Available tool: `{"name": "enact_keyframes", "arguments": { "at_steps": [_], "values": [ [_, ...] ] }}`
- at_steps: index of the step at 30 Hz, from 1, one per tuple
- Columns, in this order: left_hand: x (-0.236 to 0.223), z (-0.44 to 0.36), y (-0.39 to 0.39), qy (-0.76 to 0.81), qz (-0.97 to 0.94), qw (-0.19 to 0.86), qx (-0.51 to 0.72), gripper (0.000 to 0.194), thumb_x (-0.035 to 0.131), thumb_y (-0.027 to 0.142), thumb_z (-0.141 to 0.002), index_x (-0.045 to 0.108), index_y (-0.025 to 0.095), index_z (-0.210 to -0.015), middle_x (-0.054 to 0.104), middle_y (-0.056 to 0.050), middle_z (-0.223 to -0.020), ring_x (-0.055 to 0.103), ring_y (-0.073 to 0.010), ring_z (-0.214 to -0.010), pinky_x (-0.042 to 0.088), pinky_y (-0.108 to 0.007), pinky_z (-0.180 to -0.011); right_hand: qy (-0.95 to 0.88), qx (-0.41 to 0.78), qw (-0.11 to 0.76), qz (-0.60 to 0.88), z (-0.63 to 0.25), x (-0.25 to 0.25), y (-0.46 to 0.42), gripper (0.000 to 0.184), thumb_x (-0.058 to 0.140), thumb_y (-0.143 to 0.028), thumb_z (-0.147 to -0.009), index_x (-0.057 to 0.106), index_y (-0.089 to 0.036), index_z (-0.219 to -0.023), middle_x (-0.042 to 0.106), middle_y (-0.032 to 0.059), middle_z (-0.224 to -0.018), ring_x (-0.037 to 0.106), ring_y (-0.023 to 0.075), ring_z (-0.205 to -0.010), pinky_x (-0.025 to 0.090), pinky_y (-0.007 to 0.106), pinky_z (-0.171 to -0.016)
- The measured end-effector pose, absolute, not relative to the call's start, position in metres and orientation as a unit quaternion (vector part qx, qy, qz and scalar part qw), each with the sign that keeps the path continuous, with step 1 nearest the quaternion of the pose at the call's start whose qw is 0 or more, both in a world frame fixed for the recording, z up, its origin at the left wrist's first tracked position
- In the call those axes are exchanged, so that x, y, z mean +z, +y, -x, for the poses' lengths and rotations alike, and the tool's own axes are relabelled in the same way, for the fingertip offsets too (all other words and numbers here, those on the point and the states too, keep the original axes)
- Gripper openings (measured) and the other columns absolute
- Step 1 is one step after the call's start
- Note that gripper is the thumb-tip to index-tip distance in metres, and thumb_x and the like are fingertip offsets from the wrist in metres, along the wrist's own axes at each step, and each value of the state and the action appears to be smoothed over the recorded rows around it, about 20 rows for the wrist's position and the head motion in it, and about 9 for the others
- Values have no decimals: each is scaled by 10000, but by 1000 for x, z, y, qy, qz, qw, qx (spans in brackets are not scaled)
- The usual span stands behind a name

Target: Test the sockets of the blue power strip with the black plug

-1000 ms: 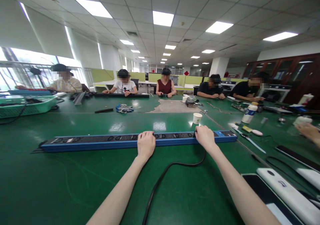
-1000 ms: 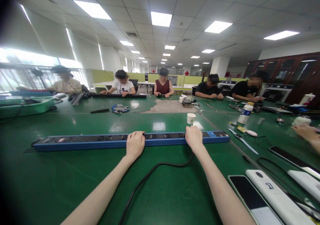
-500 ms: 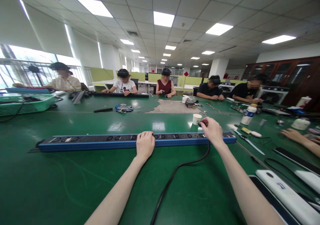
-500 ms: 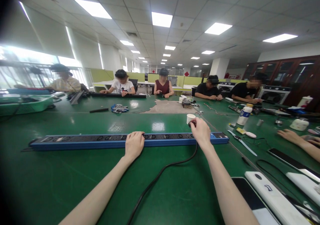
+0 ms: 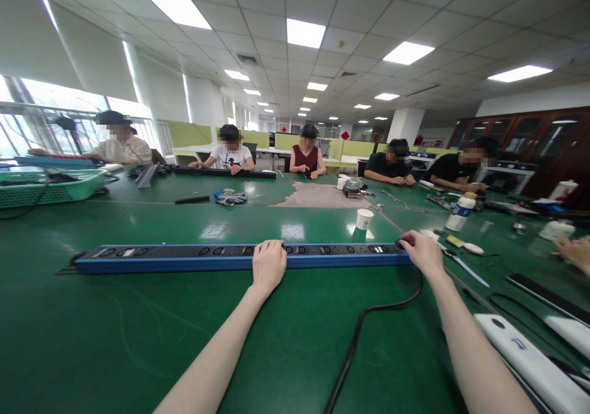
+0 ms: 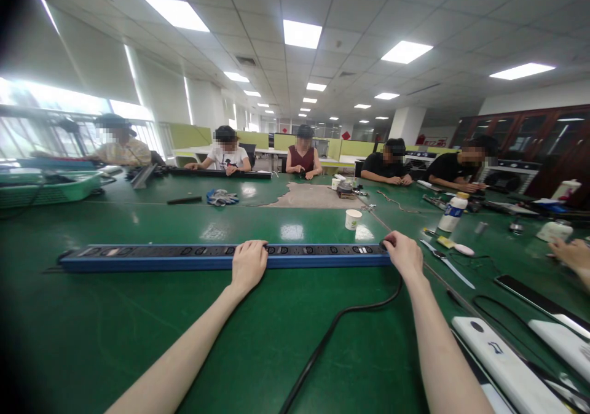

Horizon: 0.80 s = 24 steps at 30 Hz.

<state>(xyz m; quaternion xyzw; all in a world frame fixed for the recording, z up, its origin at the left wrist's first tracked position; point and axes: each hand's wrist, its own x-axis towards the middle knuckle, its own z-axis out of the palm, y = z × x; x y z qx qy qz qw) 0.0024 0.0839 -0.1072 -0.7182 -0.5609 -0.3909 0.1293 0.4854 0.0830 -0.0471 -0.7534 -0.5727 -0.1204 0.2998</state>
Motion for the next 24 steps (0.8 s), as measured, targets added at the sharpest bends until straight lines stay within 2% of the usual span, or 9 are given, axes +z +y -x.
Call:
{"name": "enact_keyframes", "arguments": {
  "at_steps": [6, 10, 19, 24],
  "values": [
    [-108, -3, 84, -561, 716, 121, -397, 333, 418, 224, -1011, 725, 216, -1142, 742, -111, -1181, 607, -295, -1180, 400, -447, -1061, -612, -152, 238, 738, -471, -54, 83, 230, 607, -362, -903, 769, -281, -1044, 781, 72, -1043, 709, 259, -935, 465, 333, -727],
    [-108, -3, 83, -564, 717, 122, -392, 329, 417, 230, -1017, 722, 216, -1140, 741, -112, -1188, 608, -296, -1183, 400, -444, -1058, -608, -131, 221, 751, -474, -54, 85, 260, 631, -354, -879, 786, -284, -1075, 790, 72, -1053, 719, 267, -953, 473, 337, -729],
    [-112, -3, 87, -560, 717, 135, -393, 320, 426, 225, -1016, 721, 213, -1141, 745, -111, -1179, 615, -295, -1171, 411, -440, -1036, -618, -84, 256, 739, -497, -61, 89, 268, 677, -381, -829, 805, -308, -1052, 808, 24, -1015, 739, 256, -955, 511, 328, -750],
    [-113, -3, 89, -557, 716, 145, -396, 310, 439, 227, -1014, 724, 222, -1136, 750, -107, -1170, 623, -294, -1155, 413, -444, -1030, -597, -92, 334, 723, -495, -55, 91, 260, 664, -398, -840, 811, -281, -1020, 810, 43, -965, 745, 255, -930, 544, 334, -778]
  ]
}}
